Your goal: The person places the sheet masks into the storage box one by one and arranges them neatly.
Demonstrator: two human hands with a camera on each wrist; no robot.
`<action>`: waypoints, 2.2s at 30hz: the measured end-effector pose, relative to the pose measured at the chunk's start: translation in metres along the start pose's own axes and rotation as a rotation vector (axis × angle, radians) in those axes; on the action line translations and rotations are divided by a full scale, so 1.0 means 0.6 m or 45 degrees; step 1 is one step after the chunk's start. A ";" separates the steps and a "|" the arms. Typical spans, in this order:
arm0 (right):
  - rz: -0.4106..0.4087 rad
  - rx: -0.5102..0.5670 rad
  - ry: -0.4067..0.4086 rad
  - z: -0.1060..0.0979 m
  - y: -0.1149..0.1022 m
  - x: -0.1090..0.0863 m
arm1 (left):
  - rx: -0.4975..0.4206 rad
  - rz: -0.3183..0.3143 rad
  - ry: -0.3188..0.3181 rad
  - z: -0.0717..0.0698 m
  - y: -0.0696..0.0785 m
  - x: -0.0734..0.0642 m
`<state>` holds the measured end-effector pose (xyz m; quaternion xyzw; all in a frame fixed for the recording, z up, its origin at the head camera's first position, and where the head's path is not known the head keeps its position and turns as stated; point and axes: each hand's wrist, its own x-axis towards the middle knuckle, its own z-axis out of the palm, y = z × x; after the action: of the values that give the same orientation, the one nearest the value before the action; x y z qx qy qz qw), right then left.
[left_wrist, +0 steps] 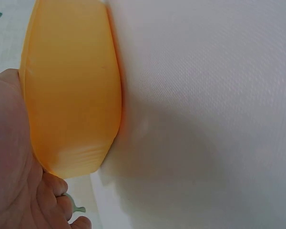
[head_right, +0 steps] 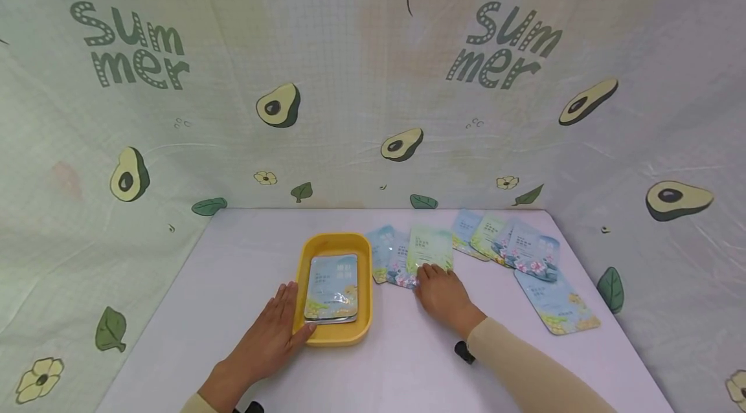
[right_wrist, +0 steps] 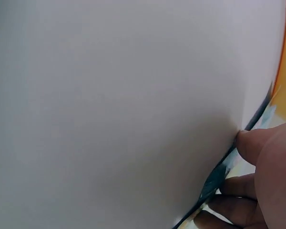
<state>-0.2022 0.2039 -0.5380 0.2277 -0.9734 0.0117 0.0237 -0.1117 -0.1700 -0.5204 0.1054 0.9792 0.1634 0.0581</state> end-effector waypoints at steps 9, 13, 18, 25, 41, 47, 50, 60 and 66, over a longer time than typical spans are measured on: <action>-0.019 -0.007 -0.016 -0.008 -0.025 -0.061 | 0.008 -0.001 0.000 0.000 0.001 0.002; -0.040 -0.018 -0.035 -0.013 -0.031 -0.084 | 0.008 0.004 0.000 -0.001 0.002 0.002; -0.034 0.009 -0.003 -0.025 -0.015 -0.085 | 0.008 0.026 0.018 -0.004 0.002 0.002; 0.095 -0.011 0.117 -0.035 0.053 -0.039 | -0.003 0.023 0.011 -0.003 0.002 -0.001; 0.142 0.009 -0.205 -0.028 0.133 0.033 | 0.008 0.015 -0.006 -0.005 0.001 0.015; 0.130 0.054 -0.189 -0.024 0.135 0.039 | -0.011 0.013 -0.003 0.000 -0.002 0.012; 0.137 0.071 -0.159 -0.020 0.134 0.043 | -0.029 0.019 -0.006 0.001 -0.003 0.007; 0.151 0.071 0.002 -0.037 0.115 0.038 | -0.022 0.029 -0.014 -0.003 0.000 0.002; 0.107 0.022 0.186 -0.043 0.102 0.025 | -0.032 0.030 0.003 -0.001 0.003 0.001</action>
<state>-0.2417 0.2533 -0.5120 0.1855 -0.9776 0.0377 0.0922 -0.1122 -0.1685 -0.5192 0.1161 0.9758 0.1765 0.0563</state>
